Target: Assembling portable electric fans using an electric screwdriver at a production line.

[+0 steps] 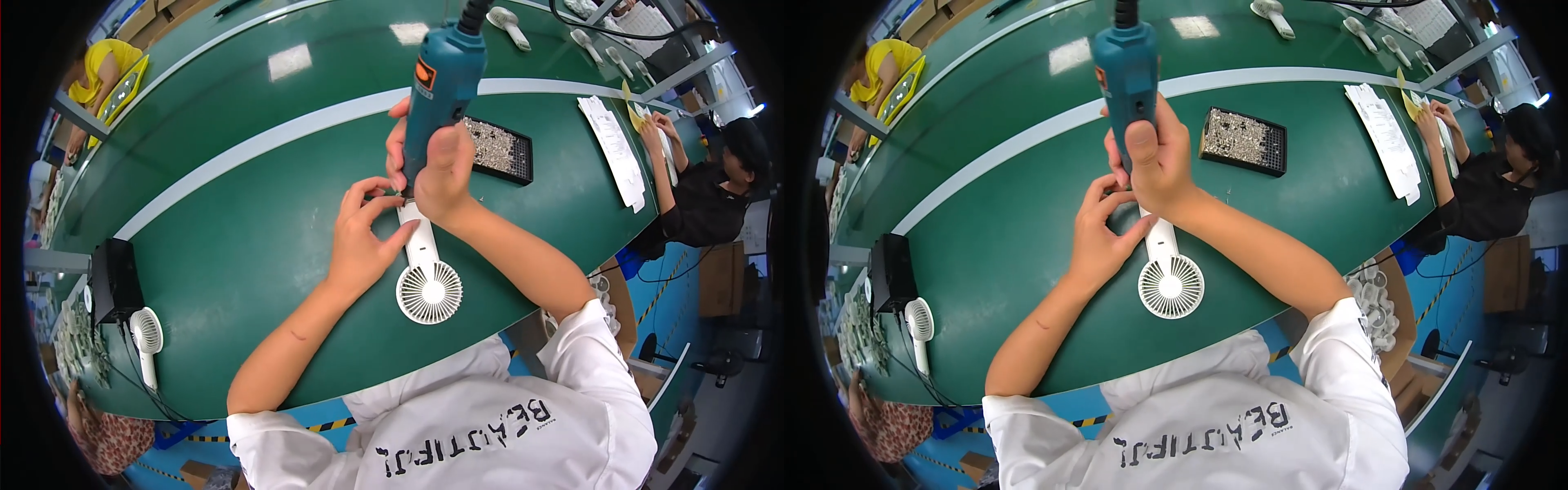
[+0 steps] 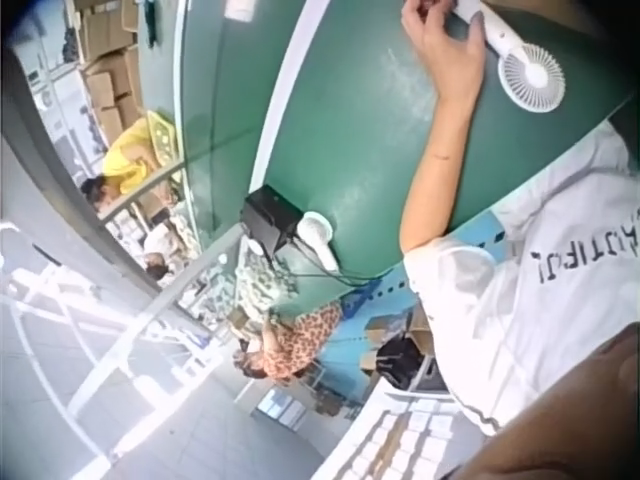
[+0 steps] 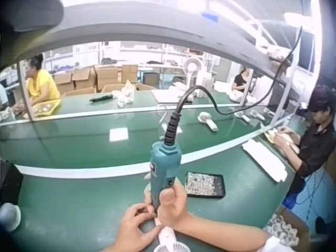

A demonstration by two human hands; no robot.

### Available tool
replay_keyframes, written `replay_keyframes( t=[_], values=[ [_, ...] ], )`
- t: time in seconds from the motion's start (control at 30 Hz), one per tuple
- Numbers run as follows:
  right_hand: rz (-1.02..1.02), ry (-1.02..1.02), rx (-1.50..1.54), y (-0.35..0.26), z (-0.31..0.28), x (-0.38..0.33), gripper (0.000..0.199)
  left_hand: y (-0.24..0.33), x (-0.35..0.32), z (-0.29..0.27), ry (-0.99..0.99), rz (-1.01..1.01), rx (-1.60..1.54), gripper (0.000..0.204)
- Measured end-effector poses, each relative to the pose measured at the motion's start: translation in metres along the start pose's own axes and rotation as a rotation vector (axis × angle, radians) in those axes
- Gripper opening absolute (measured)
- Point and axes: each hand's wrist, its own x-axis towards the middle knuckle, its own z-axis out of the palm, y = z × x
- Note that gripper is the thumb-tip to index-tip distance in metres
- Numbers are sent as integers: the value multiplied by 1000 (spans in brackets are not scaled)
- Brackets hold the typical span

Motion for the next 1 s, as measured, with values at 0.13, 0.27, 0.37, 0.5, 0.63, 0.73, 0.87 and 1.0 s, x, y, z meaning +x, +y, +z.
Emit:
replay_keyframes(
  t=[0.13, 0.27, 0.37, 0.5, 0.63, 0.73, 0.87, 1.0],
  values=[
    [8, 216, 100, -3, -11, -5, 75, -6, -2, 0, -3, -1, -7, 28],
    [-78, 524, 395, -36, -70, -4, 71, -1, 8, 1, -18, 29, 2, 27],
    [23, 721, 434, -31, -107, -7, 62, -3, 8, -8, -16, 54, 47, 29],
    [127, 828, 653, -20, -149, -37, 55, 0, 3, -3, 4, 217, 219, 30],
    [123, 861, 919, -15, -172, -54, 51, 42, -1, 0, -237, 126, 555, 47],
    [156, 874, 933, -17, -162, -56, 51, 82, 19, 13, -520, -300, 619, 64],
    [319, 804, 1030, -9, -150, -51, 48, 68, 33, 21, -596, -183, 651, 72],
    [370, 729, 1108, -8, -153, -52, 48, 52, 57, 3, -594, -11, 551, 62]
  ],
)
